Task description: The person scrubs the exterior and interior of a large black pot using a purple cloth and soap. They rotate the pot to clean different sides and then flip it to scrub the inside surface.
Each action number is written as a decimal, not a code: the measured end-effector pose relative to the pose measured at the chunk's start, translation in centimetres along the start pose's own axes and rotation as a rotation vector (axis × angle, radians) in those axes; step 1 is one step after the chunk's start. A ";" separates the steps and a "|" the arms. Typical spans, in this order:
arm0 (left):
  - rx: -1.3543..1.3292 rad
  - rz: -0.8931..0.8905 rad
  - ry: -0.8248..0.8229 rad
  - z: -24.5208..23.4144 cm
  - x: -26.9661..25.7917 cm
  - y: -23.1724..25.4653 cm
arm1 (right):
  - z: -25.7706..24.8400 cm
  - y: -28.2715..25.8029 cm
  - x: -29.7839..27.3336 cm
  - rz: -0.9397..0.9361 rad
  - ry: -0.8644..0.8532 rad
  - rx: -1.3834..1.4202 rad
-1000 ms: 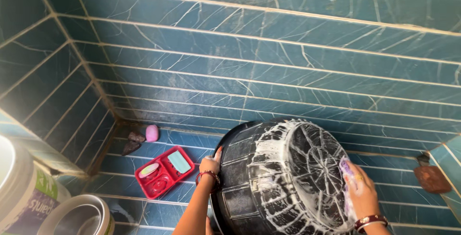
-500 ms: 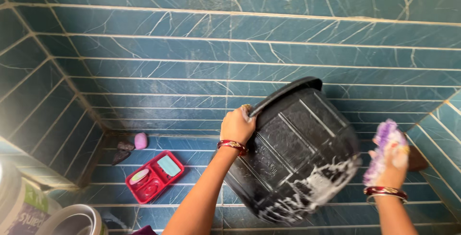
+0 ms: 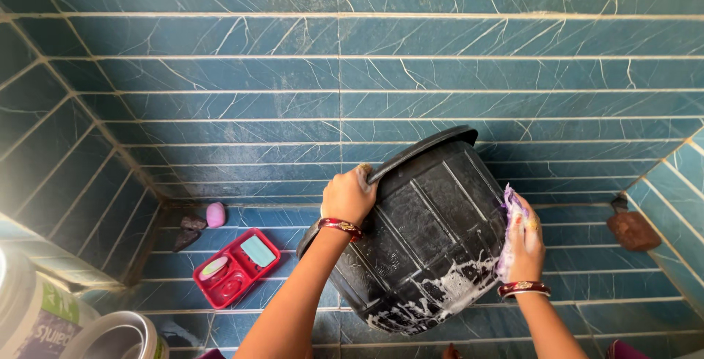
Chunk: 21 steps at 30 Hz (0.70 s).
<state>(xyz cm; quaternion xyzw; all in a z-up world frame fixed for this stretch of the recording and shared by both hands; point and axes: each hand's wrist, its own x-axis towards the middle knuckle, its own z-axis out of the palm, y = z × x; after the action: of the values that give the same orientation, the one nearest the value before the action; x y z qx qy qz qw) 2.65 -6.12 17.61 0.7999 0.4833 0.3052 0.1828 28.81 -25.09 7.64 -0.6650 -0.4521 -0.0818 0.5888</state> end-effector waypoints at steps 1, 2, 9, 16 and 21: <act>0.021 0.013 -0.009 0.1 0.1 0.0 | 0.2 -1.0 -0.6 -0.035 0.017 0.032; 0.041 0.027 -0.018 0.2 0.3 0.1 | 0.4 -2.3 -1.2 -0.005 0.049 -0.053; 0.112 0.070 -0.139 2.4 1.1 2.4 | 4.1 -14.1 -7.7 0.255 -0.194 -0.359; 0.089 0.217 -0.210 4.4 1.7 3.1 | 4.3 -16.1 -6.2 -0.926 -0.386 -0.647; 0.039 0.267 -0.223 4.2 1.4 2.7 | 3.4 -10.2 -0.1 0.087 -0.353 -0.387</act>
<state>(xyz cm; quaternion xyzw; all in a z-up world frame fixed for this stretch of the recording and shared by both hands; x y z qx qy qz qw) 7.67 -6.13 16.46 0.8894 0.3553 0.2265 0.1775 20.20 -23.33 13.77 -0.7879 -0.4948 -0.0243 0.3658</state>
